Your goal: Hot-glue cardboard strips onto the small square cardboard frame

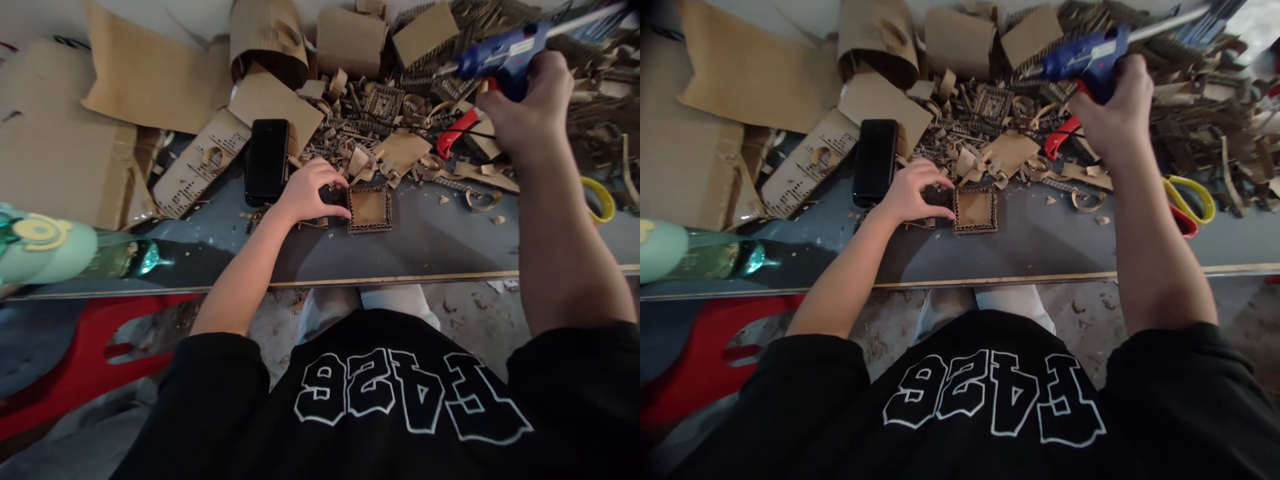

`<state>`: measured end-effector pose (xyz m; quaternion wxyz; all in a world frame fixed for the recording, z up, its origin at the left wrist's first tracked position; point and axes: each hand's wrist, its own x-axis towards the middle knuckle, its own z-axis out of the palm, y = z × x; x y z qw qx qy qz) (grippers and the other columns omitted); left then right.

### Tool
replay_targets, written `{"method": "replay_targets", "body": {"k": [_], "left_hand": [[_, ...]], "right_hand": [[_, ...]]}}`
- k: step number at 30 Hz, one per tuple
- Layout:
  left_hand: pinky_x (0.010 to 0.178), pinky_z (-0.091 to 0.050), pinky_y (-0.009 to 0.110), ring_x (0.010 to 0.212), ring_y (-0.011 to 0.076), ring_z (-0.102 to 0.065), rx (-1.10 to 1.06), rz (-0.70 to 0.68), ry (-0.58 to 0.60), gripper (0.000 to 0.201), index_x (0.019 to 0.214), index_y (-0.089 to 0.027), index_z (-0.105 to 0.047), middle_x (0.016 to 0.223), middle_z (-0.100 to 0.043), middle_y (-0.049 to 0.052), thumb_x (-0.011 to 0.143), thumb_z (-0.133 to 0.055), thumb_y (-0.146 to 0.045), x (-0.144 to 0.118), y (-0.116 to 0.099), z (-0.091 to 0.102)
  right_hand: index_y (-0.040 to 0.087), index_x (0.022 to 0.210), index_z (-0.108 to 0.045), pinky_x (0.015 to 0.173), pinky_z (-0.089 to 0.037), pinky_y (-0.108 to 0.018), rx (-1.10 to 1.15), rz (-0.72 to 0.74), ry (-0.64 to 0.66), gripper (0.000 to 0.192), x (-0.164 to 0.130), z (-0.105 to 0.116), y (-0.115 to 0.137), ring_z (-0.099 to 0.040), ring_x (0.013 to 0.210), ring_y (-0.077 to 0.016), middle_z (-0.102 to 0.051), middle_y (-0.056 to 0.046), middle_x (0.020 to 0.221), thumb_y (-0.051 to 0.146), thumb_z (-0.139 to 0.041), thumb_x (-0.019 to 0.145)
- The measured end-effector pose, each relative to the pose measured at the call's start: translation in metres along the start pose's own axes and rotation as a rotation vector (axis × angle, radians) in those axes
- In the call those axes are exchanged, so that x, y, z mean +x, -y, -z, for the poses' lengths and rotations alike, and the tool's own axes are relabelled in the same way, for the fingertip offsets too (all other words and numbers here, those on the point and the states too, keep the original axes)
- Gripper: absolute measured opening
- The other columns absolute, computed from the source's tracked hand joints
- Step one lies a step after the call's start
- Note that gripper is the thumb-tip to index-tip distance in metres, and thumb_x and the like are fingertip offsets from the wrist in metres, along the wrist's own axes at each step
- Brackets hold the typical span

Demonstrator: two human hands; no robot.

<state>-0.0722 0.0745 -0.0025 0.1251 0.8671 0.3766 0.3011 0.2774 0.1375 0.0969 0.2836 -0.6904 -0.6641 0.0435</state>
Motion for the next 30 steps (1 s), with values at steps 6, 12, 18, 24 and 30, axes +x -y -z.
{"method": "replay_targets", "body": {"k": [6, 12, 18, 24, 30], "left_hand": [[0.092, -0.056, 0.047, 0.098, 0.0321, -0.07, 0.066, 0.048, -0.03, 0.09, 0.093, -0.021, -0.077, 0.089, -0.074, 0.01, 0.067, -0.06, -0.105, -0.002, 0.002, -0.007], [0.097, -0.055, 0.048, 0.101, 0.0324, -0.07, 0.129, 0.127, -0.05, 0.089, 0.091, -0.021, -0.076, 0.092, -0.074, 0.01, 0.07, -0.058, -0.106, -0.002, 0.005, -0.007], [0.105, -0.053, 0.051, 0.112, 0.0356, -0.07, 0.157, 0.15, -0.032, 0.087, 0.11, -0.023, -0.079, 0.102, -0.077, 0.012, 0.074, -0.064, -0.101, -0.001, 0.005, -0.011], [0.106, -0.053, 0.054, 0.113, 0.0363, -0.069, 0.141, 0.157, -0.021, 0.08, 0.105, -0.023, -0.081, 0.1, -0.077, 0.011, 0.074, -0.07, -0.096, 0.0, 0.004, -0.012], [0.104, -0.054, 0.055, 0.115, 0.0381, -0.069, 0.128, 0.157, -0.007, 0.07, 0.101, -0.025, -0.08, 0.097, -0.077, 0.012, 0.074, -0.078, -0.09, 0.001, 0.005, -0.011]], "right_hand": [[0.015, 0.11, -0.065, 0.08, -0.055, -0.035, 0.014, 0.215, -0.109, 0.034, -0.038, -0.023, 0.015, -0.066, 0.087, -0.021, -0.071, -0.005, 0.096, 0.025, -0.077, 0.08], [0.018, 0.09, -0.059, 0.081, -0.056, -0.039, -0.025, 0.264, -0.022, 0.022, -0.055, -0.06, 0.017, -0.068, 0.088, -0.0247, -0.069, -0.007, 0.092, 0.026, -0.075, 0.079], [0.016, 0.121, -0.061, 0.1, -0.056, -0.052, -0.118, 0.414, 0.119, 0.039, -0.066, -0.068, 0.009, -0.069, 0.118, -0.0367, -0.072, -0.014, 0.121, 0.032, -0.072, 0.088], [0.017, 0.136, -0.057, 0.109, -0.054, -0.055, -0.132, 0.487, 0.167, 0.043, -0.071, -0.068, 0.013, -0.066, 0.129, -0.0388, -0.069, -0.016, 0.135, 0.038, -0.064, 0.1], [0.017, 0.152, -0.051, 0.112, -0.052, -0.057, -0.163, 0.538, 0.198, 0.056, -0.074, -0.068, 0.02, -0.063, 0.134, -0.0379, -0.069, -0.015, 0.141, 0.045, -0.059, 0.105]]}}
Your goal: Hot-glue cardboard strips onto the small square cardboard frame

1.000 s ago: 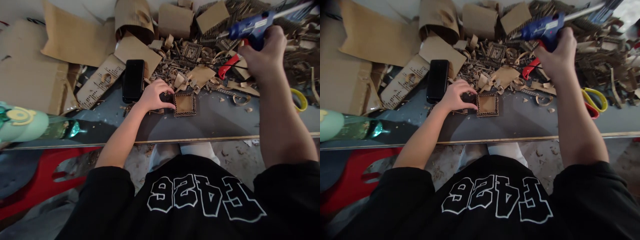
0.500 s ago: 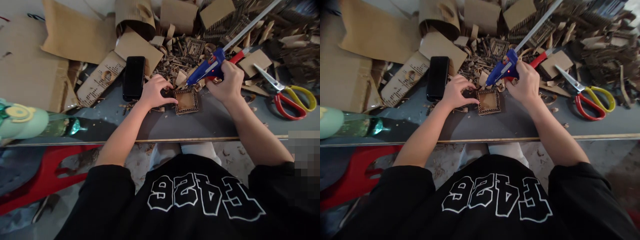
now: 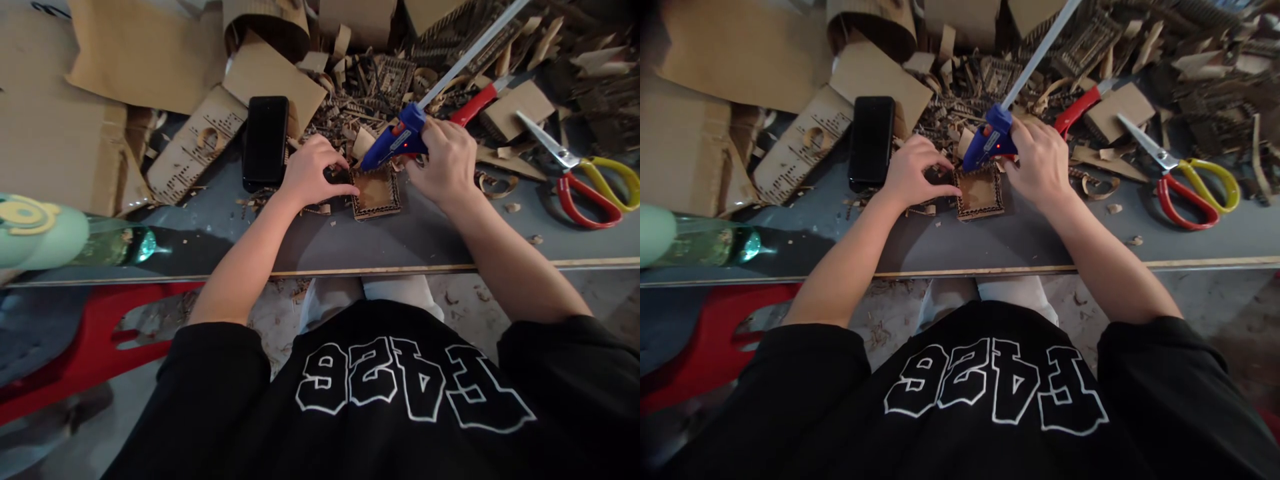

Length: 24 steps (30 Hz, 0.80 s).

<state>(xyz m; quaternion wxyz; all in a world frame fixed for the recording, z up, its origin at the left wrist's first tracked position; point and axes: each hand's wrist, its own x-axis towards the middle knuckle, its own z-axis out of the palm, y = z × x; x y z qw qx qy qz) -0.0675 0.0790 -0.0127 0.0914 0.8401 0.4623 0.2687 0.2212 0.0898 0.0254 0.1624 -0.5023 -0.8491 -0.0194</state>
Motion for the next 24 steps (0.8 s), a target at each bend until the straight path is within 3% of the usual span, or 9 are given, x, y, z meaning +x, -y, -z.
{"method": "replay_targets", "body": {"k": [3, 9, 15, 20, 24], "left_hand": [[0.1, -0.056, 0.055, 0.111, 0.0377, -0.07, -0.024, -0.015, -0.01, 0.066, 0.097, -0.027, -0.08, 0.094, -0.077, 0.012, 0.073, -0.079, -0.088, 0.001, 0.002, 0.0], [0.098, -0.055, 0.058, 0.112, 0.038, -0.069, -0.044, -0.027, -0.004, 0.068, 0.096, -0.026, -0.078, 0.093, -0.077, 0.012, 0.075, -0.077, -0.09, 0.001, 0.003, -0.001], [0.099, -0.054, 0.059, 0.111, 0.0352, -0.068, -0.047, -0.017, 0.011, 0.065, 0.097, -0.027, -0.078, 0.094, -0.078, 0.009, 0.08, -0.073, -0.09, 0.002, 0.002, 0.0], [0.102, -0.053, 0.056, 0.114, 0.0385, -0.068, -0.052, 0.008, 0.005, 0.065, 0.096, -0.024, -0.079, 0.093, -0.075, 0.01, 0.076, -0.08, -0.085, 0.001, 0.001, 0.0], [0.102, -0.054, 0.056, 0.114, 0.0384, -0.069, -0.055, 0.006, 0.009, 0.064, 0.095, -0.025, -0.079, 0.095, -0.075, 0.011, 0.076, -0.079, -0.086, 0.001, 0.002, 0.0]], "right_hand": [[0.03, 0.155, -0.051, 0.117, -0.049, -0.052, -0.008, -0.049, 0.058, 0.051, -0.002, 0.008, 0.007, -0.061, 0.136, -0.0338, -0.068, -0.009, 0.145, 0.04, -0.055, 0.105], [0.012, 0.156, -0.053, 0.116, -0.049, -0.05, -0.012, -0.078, 0.079, 0.066, -0.001, 0.014, 0.015, -0.064, 0.133, -0.0362, -0.071, -0.015, 0.139, 0.02, -0.057, 0.09], [0.013, 0.151, -0.056, 0.118, -0.048, -0.051, 0.015, -0.091, 0.07, 0.061, -0.003, 0.015, 0.013, -0.063, 0.135, -0.0357, -0.07, -0.016, 0.141, 0.018, -0.055, 0.091], [0.029, 0.148, -0.057, 0.118, -0.049, -0.051, 0.034, -0.124, 0.089, 0.054, -0.006, 0.019, 0.008, -0.062, 0.136, -0.0329, -0.069, -0.011, 0.141, 0.021, -0.052, 0.095], [0.025, 0.139, -0.061, 0.113, -0.052, -0.054, 0.03, -0.126, 0.054, 0.05, -0.007, 0.016, 0.002, -0.064, 0.132, -0.0364, -0.07, -0.011, 0.139, 0.021, -0.056, 0.089]]}}
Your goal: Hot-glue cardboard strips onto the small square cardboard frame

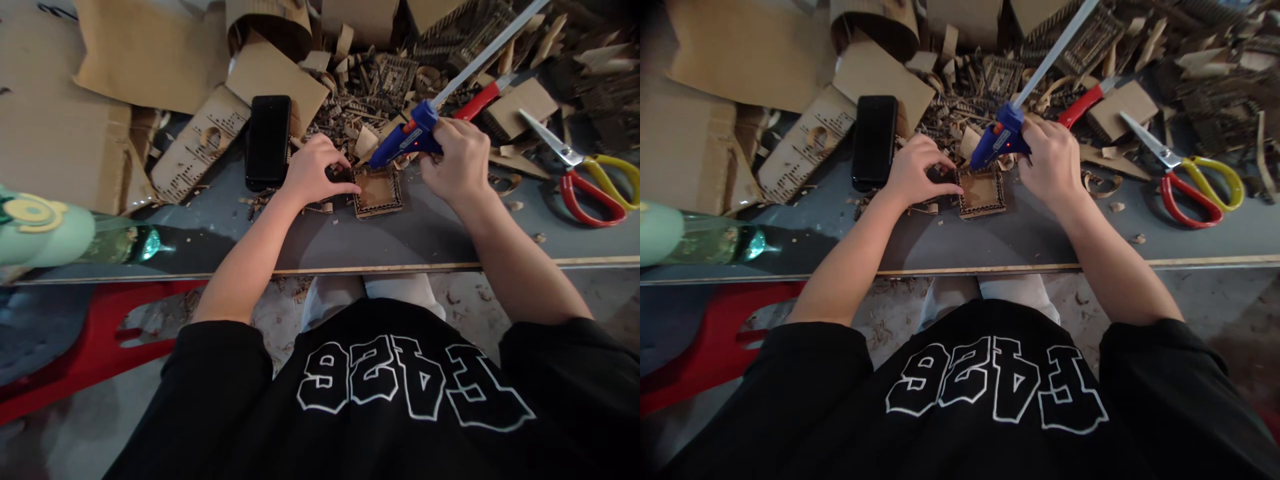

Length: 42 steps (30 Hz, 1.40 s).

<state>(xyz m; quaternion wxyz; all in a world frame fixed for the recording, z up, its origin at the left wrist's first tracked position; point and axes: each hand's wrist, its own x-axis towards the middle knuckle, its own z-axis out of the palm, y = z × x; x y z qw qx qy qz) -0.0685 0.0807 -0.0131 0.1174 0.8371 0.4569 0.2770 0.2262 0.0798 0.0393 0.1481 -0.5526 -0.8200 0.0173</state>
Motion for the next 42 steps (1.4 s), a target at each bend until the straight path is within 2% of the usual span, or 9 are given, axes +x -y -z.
{"method": "replay_targets", "body": {"k": [3, 8, 19, 26, 31, 34, 37, 39, 42], "left_hand": [[0.101, -0.056, 0.056, 0.113, 0.0377, -0.069, -0.007, -0.011, 0.004, 0.06, 0.095, -0.027, -0.079, 0.096, -0.076, 0.012, 0.076, -0.08, -0.084, 0.0, 0.001, 0.001], [0.101, -0.056, 0.056, 0.112, 0.0383, -0.069, -0.007, -0.011, -0.002, 0.063, 0.094, -0.026, -0.078, 0.094, -0.075, 0.012, 0.075, -0.08, -0.086, -0.001, 0.002, 0.0], [0.103, -0.053, 0.058, 0.114, 0.0394, -0.067, -0.008, -0.004, 0.012, 0.064, 0.097, -0.025, -0.079, 0.093, -0.075, 0.012, 0.075, -0.08, -0.085, -0.001, 0.001, 0.001], [0.102, -0.054, 0.057, 0.112, 0.039, -0.068, -0.001, -0.008, 0.003, 0.068, 0.093, -0.025, -0.078, 0.091, -0.074, 0.011, 0.074, -0.077, -0.09, -0.001, 0.001, 0.001], [0.098, -0.055, 0.054, 0.107, 0.0366, -0.069, -0.002, -0.025, -0.007, 0.072, 0.092, -0.024, -0.078, 0.086, -0.075, 0.011, 0.078, -0.069, -0.094, -0.002, -0.001, 0.001], [0.096, -0.056, 0.052, 0.105, 0.035, -0.07, 0.008, -0.062, -0.029, 0.078, 0.096, -0.022, -0.08, 0.086, -0.076, 0.011, 0.079, -0.063, -0.097, -0.002, -0.001, 0.001], [0.095, -0.056, 0.051, 0.102, 0.0341, -0.071, 0.015, -0.108, -0.057, 0.086, 0.098, -0.02, -0.082, 0.086, -0.078, 0.012, 0.077, -0.059, -0.101, -0.002, -0.001, 0.0], [0.094, -0.057, 0.051, 0.102, 0.0336, -0.072, 0.024, -0.124, -0.062, 0.088, 0.098, -0.02, -0.082, 0.086, -0.079, 0.012, 0.076, -0.056, -0.102, -0.002, 0.0, -0.001], [0.093, -0.057, 0.05, 0.103, 0.0333, -0.072, 0.049, -0.12, -0.058, 0.089, 0.1, -0.021, -0.082, 0.087, -0.079, 0.011, 0.077, -0.053, -0.103, -0.003, -0.001, -0.001]], "right_hand": [[0.025, 0.134, -0.064, 0.112, -0.053, -0.051, -0.017, -0.022, 0.008, 0.045, 0.0, 0.001, -0.001, -0.064, 0.132, -0.0355, -0.071, -0.012, 0.137, 0.02, -0.056, 0.09], [0.015, 0.14, -0.063, 0.11, -0.054, -0.047, -0.045, -0.025, 0.006, 0.055, -0.001, 0.01, 0.003, -0.066, 0.132, -0.0358, -0.071, -0.016, 0.138, 0.015, -0.056, 0.086], [0.023, 0.121, -0.069, 0.105, -0.057, -0.048, -0.04, -0.045, -0.01, 0.039, 0.0, 0.014, -0.008, -0.069, 0.124, -0.0338, -0.074, -0.015, 0.13, 0.021, -0.058, 0.084], [0.017, 0.136, -0.066, 0.111, -0.052, -0.054, -0.065, 0.032, -0.002, 0.05, 0.0, 0.014, -0.011, -0.066, 0.131, -0.0368, -0.072, -0.016, 0.137, 0.024, -0.059, 0.086], [0.02, 0.138, -0.066, 0.111, -0.047, -0.058, -0.1, 0.083, -0.134, 0.051, 0.002, 0.015, -0.022, -0.064, 0.128, -0.0346, -0.072, -0.011, 0.138, 0.028, -0.061, 0.088], [0.013, 0.138, -0.064, 0.11, -0.048, -0.055, -0.016, -0.056, -0.269, 0.058, 0.009, 0.011, -0.035, -0.064, 0.127, -0.0355, -0.071, -0.017, 0.132, 0.032, -0.069, 0.084], [0.007, 0.152, -0.05, 0.114, -0.047, -0.057, 0.075, -0.316, -0.325, 0.076, 0.018, 0.006, -0.046, -0.06, 0.134, -0.0372, -0.064, -0.023, 0.142, 0.031, -0.072, 0.084], [0.001, 0.164, -0.032, 0.12, -0.044, -0.056, 0.081, -0.499, -0.234, 0.094, 0.021, 0.007, -0.047, -0.053, 0.146, -0.0386, -0.051, -0.031, 0.157, 0.029, -0.075, 0.086], [-0.012, 0.169, -0.013, 0.128, -0.035, -0.053, 0.0, -0.695, -0.007, 0.115, 0.023, 0.02, -0.032, -0.039, 0.158, -0.0435, -0.029, -0.04, 0.169, 0.034, -0.082, 0.089]]}}
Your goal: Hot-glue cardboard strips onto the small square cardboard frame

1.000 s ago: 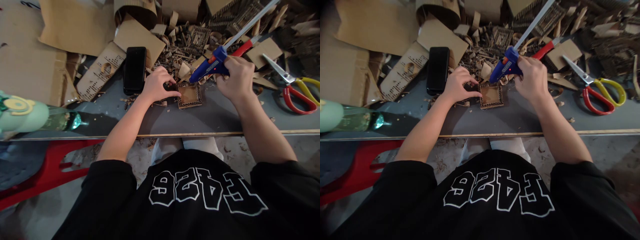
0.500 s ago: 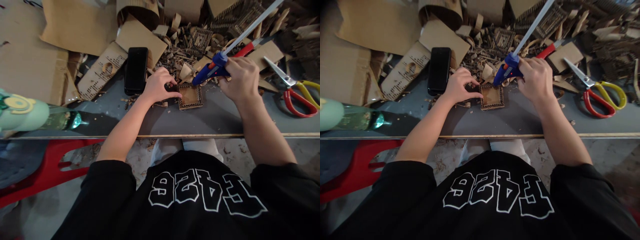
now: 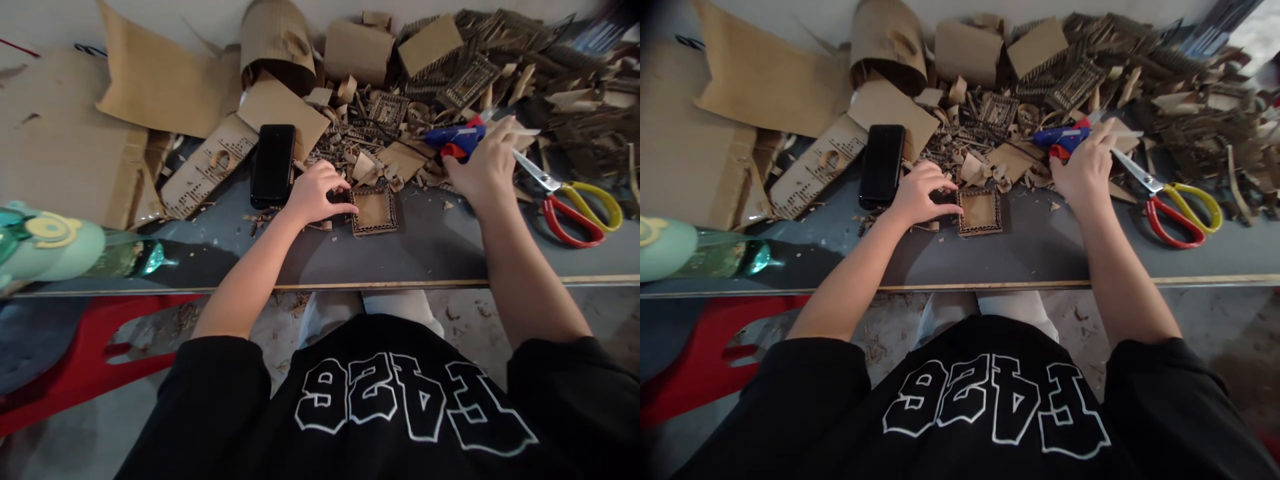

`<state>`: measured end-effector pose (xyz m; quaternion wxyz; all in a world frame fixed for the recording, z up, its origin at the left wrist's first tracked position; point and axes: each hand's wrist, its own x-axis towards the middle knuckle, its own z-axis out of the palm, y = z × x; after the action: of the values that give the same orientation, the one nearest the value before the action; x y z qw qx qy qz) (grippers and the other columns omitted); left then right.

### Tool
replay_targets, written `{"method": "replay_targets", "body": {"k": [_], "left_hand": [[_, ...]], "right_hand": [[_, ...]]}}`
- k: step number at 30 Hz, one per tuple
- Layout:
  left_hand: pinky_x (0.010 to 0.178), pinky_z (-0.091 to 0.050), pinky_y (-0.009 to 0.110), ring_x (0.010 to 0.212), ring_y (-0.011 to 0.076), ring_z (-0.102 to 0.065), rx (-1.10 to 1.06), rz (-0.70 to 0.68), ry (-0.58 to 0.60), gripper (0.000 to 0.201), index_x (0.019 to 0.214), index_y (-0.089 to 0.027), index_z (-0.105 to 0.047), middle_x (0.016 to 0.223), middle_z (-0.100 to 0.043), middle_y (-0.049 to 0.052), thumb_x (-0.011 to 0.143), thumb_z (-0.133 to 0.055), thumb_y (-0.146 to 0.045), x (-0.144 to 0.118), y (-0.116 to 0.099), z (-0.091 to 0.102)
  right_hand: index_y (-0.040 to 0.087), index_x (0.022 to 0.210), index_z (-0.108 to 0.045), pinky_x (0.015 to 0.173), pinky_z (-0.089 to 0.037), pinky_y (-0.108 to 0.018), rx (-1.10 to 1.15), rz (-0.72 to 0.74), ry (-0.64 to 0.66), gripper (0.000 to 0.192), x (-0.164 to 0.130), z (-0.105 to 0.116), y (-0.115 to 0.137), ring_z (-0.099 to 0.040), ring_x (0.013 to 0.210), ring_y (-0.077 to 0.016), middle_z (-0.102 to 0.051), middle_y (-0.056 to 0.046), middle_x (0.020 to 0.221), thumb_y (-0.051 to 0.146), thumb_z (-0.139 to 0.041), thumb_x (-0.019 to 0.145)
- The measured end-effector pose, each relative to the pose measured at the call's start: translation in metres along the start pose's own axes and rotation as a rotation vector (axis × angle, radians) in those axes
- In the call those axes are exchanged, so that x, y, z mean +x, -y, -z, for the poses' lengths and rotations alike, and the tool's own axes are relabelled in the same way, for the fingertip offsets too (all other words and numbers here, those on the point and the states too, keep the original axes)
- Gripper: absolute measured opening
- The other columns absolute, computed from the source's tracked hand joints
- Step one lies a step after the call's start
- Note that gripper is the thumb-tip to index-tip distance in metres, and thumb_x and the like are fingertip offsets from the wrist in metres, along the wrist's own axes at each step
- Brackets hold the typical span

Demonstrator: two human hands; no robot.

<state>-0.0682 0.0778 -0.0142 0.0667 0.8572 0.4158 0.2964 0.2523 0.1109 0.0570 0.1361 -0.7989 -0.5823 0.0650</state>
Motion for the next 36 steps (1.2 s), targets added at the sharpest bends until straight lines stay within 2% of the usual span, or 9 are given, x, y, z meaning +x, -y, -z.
{"method": "replay_targets", "body": {"k": [3, 5, 8, 11, 16, 24, 29, 32, 36], "left_hand": [[0.093, -0.057, 0.048, 0.105, 0.0335, -0.072, 0.025, 0.028, -0.003, 0.089, 0.099, -0.021, -0.083, 0.09, -0.08, 0.013, 0.084, -0.046, -0.1, 0.0, -0.003, 0.0], [0.095, -0.057, 0.047, 0.107, 0.0326, -0.072, 0.053, 0.081, -0.019, 0.089, 0.1, -0.019, -0.084, 0.091, -0.079, 0.014, 0.097, -0.032, -0.092, 0.0, -0.006, 0.001], [0.098, -0.055, 0.046, 0.108, 0.031, -0.071, 0.158, 0.202, -0.025, 0.095, 0.108, -0.017, -0.084, 0.088, -0.076, 0.015, 0.107, -0.01, -0.076, 0.001, -0.011, 0.002], [0.1, -0.053, 0.048, 0.112, 0.0337, -0.069, 0.286, 0.268, 0.021, 0.094, 0.129, -0.017, -0.079, 0.093, -0.075, 0.017, 0.108, -0.006, -0.072, 0.002, -0.014, 0.003], [0.106, -0.049, 0.051, 0.119, 0.0366, -0.065, 0.313, 0.334, -0.008, 0.081, 0.152, -0.018, -0.063, 0.106, -0.076, 0.019, 0.11, -0.015, -0.068, 0.001, -0.01, 0.005], [0.11, -0.049, 0.053, 0.123, 0.0353, -0.065, 0.206, 0.265, -0.246, 0.065, 0.119, -0.021, -0.074, 0.112, -0.075, 0.016, 0.111, -0.028, -0.066, -0.005, 0.005, -0.003], [0.093, -0.057, 0.041, 0.095, 0.024, -0.073, -0.009, 0.243, -0.329, 0.073, 0.126, -0.024, -0.071, 0.098, -0.077, 0.009, 0.11, -0.021, -0.075, -0.003, -0.001, -0.011], [0.079, -0.057, 0.033, 0.075, 0.0175, -0.07, -0.138, 0.238, -0.32, 0.07, 0.136, -0.026, -0.068, 0.086, -0.076, 0.003, 0.107, -0.034, -0.079, -0.001, -0.015, -0.013], [0.075, -0.056, 0.03, 0.079, 0.0166, -0.071, -0.172, 0.154, -0.314, 0.067, 0.131, -0.025, -0.073, 0.098, -0.08, 0.005, 0.105, -0.043, -0.079, 0.003, -0.031, -0.009]], "right_hand": [[-0.001, 0.173, -0.023, 0.128, -0.03, -0.062, -0.081, 0.07, -0.088, 0.101, -0.008, 0.015, 0.029, -0.035, 0.158, -0.0474, -0.033, -0.032, 0.171, 0.042, -0.076, 0.098], [0.014, 0.167, -0.047, 0.126, -0.034, -0.059, -0.043, 0.391, -0.171, 0.066, -0.005, 0.017, 0.056, -0.04, 0.154, -0.0422, -0.043, -0.022, 0.168, 0.04, -0.061, 0.107], [0.019, 0.133, -0.079, 0.124, -0.035, -0.054, -0.075, 0.879, -0.075, 0.037, 0.013, 0.003, 0.099, -0.044, 0.15, -0.0343, -0.056, -0.013, 0.158, 0.028, -0.05, 0.112], [0.015, 0.117, -0.084, 0.121, -0.038, -0.055, -0.149, 1.034, 0.029, 0.023, 0.034, -0.018, 0.133, -0.046, 0.147, -0.0353, -0.06, -0.013, 0.151, 0.024, -0.068, 0.104], [-0.003, 0.112, -0.078, 0.122, -0.036, -0.058, -0.234, 1.061, 0.075, 0.023, 0.047, -0.035, 0.154, -0.049, 0.144, -0.0373, -0.063, -0.024, 0.145, 0.009, -0.08, 0.093], [-0.003, 0.111, -0.08, 0.124, -0.037, -0.054, -0.144, 1.059, 0.126, 0.02, 0.034, -0.016, 0.157, -0.048, 0.149, -0.0402, -0.064, -0.022, 0.149, 0.007, -0.068, 0.098], [0.004, 0.125, -0.081, 0.1, -0.056, -0.036, 0.089, 0.966, 0.161, 0.032, 0.01, 0.016, 0.13, -0.076, 0.105, -0.0244, -0.082, -0.016, 0.112, 0.013, -0.062, 0.101], [0.013, 0.115, -0.085, 0.084, -0.056, -0.026, 0.198, 0.943, 0.27, 0.024, -0.012, 0.025, 0.106, -0.076, 0.083, -0.0158, -0.083, -0.005, 0.09, 0.017, -0.068, 0.099], [0.02, 0.104, -0.088, 0.082, -0.055, -0.032, 0.247, 0.992, 0.328, 0.019, -0.029, 0.019, 0.08, -0.074, 0.081, -0.0203, -0.083, -0.004, 0.09, 0.019, -0.072, 0.093]]}}
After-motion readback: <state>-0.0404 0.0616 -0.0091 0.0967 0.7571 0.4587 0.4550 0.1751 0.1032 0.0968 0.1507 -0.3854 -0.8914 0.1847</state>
